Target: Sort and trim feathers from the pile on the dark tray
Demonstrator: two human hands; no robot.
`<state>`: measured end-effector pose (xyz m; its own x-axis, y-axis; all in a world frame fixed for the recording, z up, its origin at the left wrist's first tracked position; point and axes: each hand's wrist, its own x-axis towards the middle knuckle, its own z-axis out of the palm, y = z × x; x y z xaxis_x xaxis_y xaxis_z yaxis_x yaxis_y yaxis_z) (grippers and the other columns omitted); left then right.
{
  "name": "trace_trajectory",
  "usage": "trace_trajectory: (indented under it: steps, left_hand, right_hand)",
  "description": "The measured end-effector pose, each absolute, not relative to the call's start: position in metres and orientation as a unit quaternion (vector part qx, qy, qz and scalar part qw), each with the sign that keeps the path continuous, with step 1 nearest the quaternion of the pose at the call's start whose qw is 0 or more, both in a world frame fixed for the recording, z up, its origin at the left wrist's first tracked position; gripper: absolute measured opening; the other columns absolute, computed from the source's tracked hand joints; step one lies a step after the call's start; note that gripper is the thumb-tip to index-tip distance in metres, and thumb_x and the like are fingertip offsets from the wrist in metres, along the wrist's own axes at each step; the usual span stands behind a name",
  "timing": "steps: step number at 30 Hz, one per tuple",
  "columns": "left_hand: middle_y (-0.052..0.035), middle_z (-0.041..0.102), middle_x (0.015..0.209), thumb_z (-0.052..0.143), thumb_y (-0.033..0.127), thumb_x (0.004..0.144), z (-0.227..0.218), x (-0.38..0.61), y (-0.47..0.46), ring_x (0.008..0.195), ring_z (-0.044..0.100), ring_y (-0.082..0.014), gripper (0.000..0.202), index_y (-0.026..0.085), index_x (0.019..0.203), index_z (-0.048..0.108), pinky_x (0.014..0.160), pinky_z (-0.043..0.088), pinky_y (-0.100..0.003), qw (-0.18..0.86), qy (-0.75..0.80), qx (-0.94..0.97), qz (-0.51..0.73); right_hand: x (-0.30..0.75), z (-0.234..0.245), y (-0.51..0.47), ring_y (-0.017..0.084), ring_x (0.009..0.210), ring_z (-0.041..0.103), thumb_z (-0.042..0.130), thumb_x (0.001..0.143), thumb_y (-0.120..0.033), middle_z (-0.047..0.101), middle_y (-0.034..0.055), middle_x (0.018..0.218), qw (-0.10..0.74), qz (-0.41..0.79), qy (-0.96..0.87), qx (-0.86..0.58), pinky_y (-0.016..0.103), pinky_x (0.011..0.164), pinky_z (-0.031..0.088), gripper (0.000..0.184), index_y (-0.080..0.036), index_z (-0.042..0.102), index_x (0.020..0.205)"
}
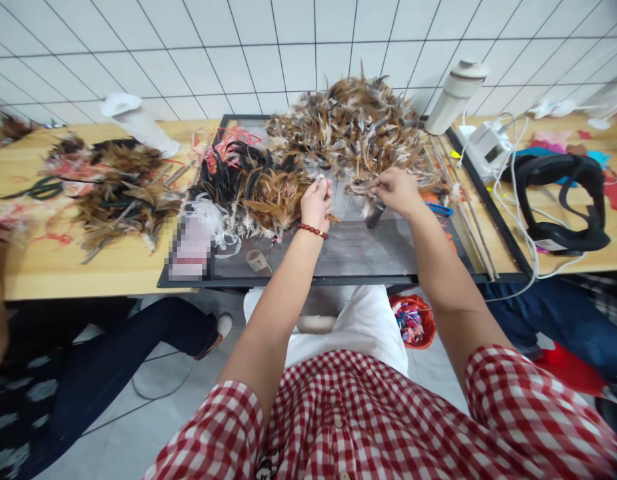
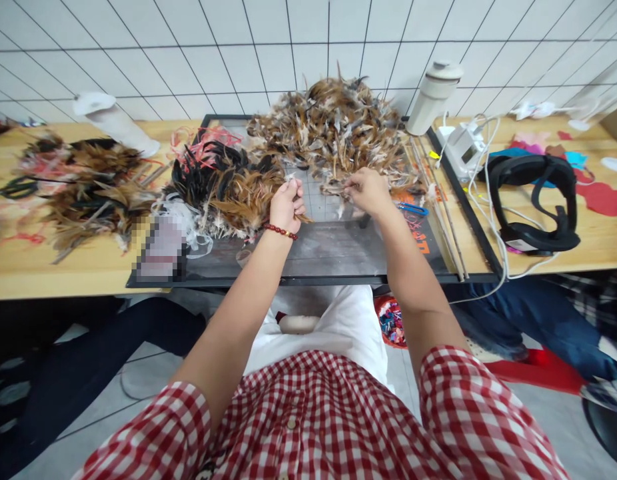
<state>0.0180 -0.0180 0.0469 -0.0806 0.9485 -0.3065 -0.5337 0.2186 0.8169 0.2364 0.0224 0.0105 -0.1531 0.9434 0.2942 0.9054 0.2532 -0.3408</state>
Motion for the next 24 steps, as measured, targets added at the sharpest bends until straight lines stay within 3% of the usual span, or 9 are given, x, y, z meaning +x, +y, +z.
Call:
trace_trajectory:
  steps: [3,6,12,16,20,22,24]
  left_hand:
    - [0.0077,0.048,0.062,0.071,0.038,0.098,0.046,0.018,-0.018,0.042,0.024,-0.001,0.029,0.02,0.08,0.059,0.04,0.019,-0.017,0.635,0.452,0.232,0.582]
    - [0.0078,0.048,0.062,0.071,0.036,0.099,0.046,0.018,-0.018,0.042,0.024,-0.0007,0.027,0.019,0.081,0.059,0.041,0.02,-0.017,0.634,0.453,0.231,0.583]
    - [0.0081,0.047,0.061,0.064,0.026,0.102,0.047,0.019,-0.019,0.041,0.025,0.0003,0.025,0.018,0.08,0.058,0.04,0.018,-0.015,0.646,0.451,0.219,0.576]
    - [0.0083,0.048,0.061,0.064,0.024,0.102,0.047,0.02,-0.02,0.04,0.025,0.0013,0.025,0.017,0.079,0.058,0.04,0.017,-0.014,0.658,0.452,0.226,0.558]
    - [0.0083,0.049,0.06,0.067,0.024,0.1,0.044,0.022,-0.019,0.04,0.028,0.0012,0.024,0.017,0.079,0.06,0.041,0.017,-0.015,0.661,0.457,0.238,0.545]
    - [0.0077,0.053,0.061,0.073,0.025,0.096,0.04,0.025,-0.017,0.043,0.036,0.0,0.022,0.017,0.079,0.062,0.043,0.023,-0.015,0.65,0.457,0.252,0.552]
    - [0.0061,0.06,0.065,0.076,0.024,0.093,0.034,0.028,-0.015,0.05,0.048,-0.0023,0.019,0.017,0.078,0.066,0.05,0.034,-0.016,0.633,0.446,0.27,0.572]
  right_hand:
    - [0.246,0.02,0.018,0.035,0.118,0.057,0.053,0.097,-0.023,0.07,0.0194,0.127,0.262,-0.027,-0.721,-0.641,0.055,0.1,0.039,0.032,-0.02,0.077,0.117]
    - [0.245,0.026,0.013,0.036,0.12,0.055,0.047,0.099,-0.023,0.068,0.0191,0.133,0.277,-0.055,-0.711,-0.644,0.055,0.099,0.037,0.037,-0.021,0.075,0.123]
    - [0.239,0.025,0.011,0.034,0.119,0.053,0.054,0.095,-0.022,0.071,0.014,0.125,0.174,0.01,-0.828,-0.533,0.052,0.099,0.036,0.034,-0.025,0.082,0.113]
    - [0.236,0.029,0.007,0.035,0.125,0.053,0.061,0.093,-0.028,0.073,0.0123,0.129,0.179,0.037,-0.835,-0.519,0.054,0.104,0.034,0.022,-0.024,0.082,0.097]
    - [0.215,0.035,0.002,0.03,0.106,0.065,0.061,0.097,-0.035,0.077,0.0112,0.104,0.348,0.118,-0.76,-0.536,0.05,0.101,0.043,0.02,-0.022,0.076,0.092]
    - [0.198,0.034,0.0,0.024,0.086,0.066,0.067,0.095,-0.046,0.074,0.0072,0.086,0.458,0.239,-0.676,-0.526,0.042,0.088,0.05,0.025,-0.022,0.071,0.088]
    - [0.181,0.031,-0.002,0.019,0.072,0.064,0.08,0.085,-0.057,0.071,0.0024,0.076,0.517,0.385,-0.589,-0.487,0.035,0.077,0.053,0.036,-0.023,0.068,0.086]
